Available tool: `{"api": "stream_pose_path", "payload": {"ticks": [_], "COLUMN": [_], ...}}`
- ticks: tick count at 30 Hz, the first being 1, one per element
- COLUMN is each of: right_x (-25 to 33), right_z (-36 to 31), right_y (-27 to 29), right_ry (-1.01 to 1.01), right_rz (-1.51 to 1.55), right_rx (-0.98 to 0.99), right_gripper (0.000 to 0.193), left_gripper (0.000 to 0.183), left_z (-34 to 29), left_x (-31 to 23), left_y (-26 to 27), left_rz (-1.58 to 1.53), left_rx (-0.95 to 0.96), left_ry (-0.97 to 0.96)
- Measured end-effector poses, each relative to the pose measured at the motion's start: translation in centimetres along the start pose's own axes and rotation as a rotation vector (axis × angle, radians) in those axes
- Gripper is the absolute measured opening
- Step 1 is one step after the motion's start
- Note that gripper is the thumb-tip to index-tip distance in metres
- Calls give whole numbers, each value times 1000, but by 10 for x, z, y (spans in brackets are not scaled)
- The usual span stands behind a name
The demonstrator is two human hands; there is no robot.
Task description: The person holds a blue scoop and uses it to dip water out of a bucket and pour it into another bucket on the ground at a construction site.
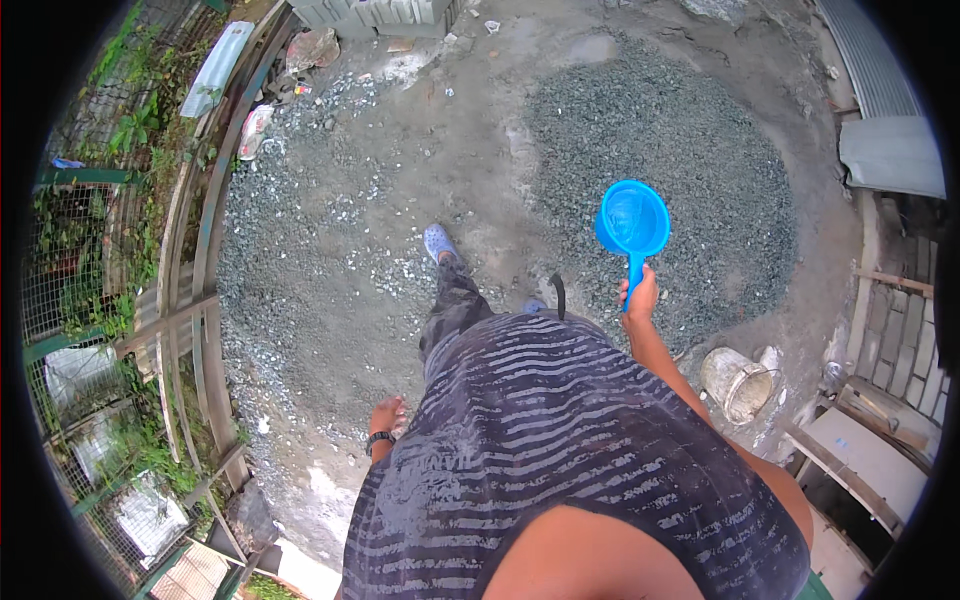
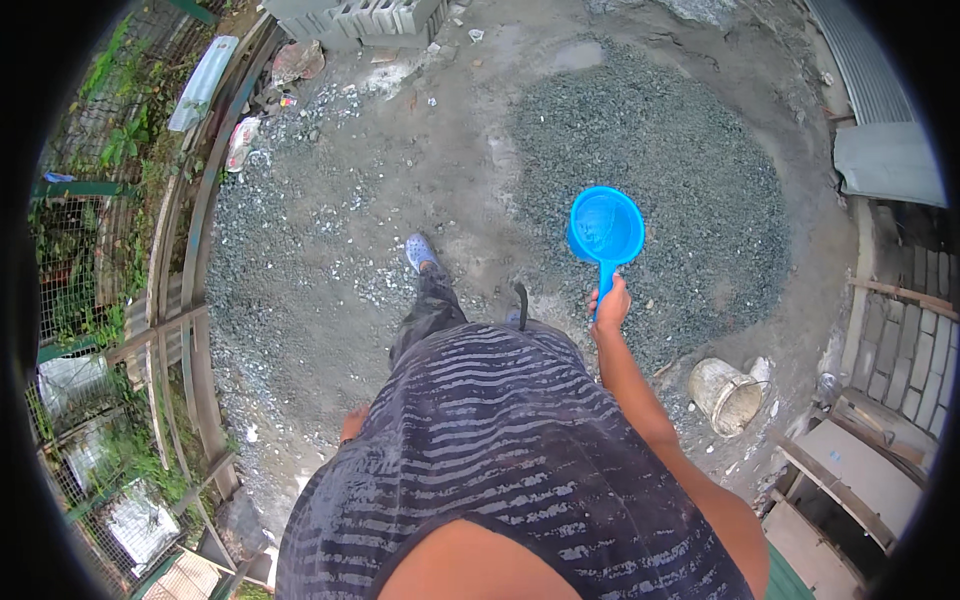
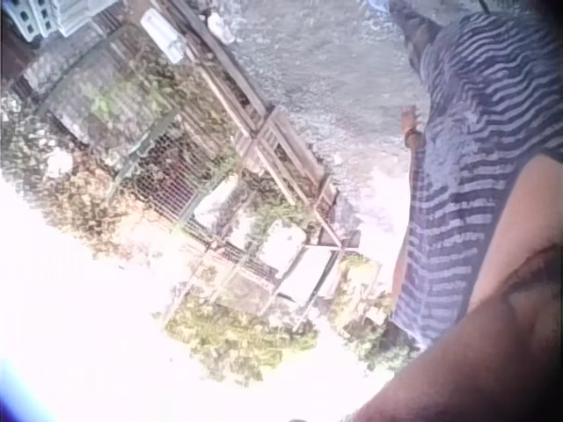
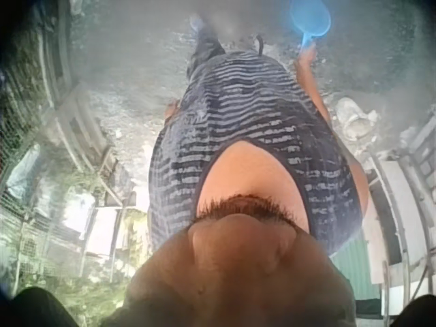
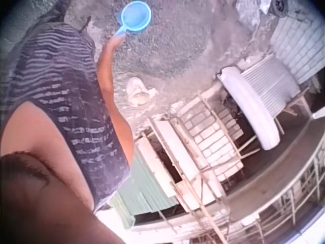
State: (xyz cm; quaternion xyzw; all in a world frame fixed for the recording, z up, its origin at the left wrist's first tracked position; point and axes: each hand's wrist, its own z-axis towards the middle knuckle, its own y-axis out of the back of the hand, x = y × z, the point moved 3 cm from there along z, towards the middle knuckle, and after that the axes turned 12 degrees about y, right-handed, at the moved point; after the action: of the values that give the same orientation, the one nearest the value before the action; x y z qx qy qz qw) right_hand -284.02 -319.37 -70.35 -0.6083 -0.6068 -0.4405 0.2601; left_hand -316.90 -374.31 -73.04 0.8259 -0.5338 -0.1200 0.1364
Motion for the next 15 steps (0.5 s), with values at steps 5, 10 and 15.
{"api": "stream_pose_path", "payload": {"ticks": [5, 10, 15], "right_x": [20, 35, 56], "right_z": [-6, -15, 0], "right_y": [-54, -90, -128], "right_ry": [-51, -41, -107], "right_rz": [2, 40, 75], "right_rx": [-142, -206, -298], "right_gripper": [37, 35, 38], "left_gripper": [33, 37, 47], "left_z": [89, 110, 92], "left_x": [-99, -329, -518], "left_y": [112, 257, 334], "left_rz": [-274, -283, -321], "left_rx": [73, -112, -152], "left_ry": [139, -282, -483]}}
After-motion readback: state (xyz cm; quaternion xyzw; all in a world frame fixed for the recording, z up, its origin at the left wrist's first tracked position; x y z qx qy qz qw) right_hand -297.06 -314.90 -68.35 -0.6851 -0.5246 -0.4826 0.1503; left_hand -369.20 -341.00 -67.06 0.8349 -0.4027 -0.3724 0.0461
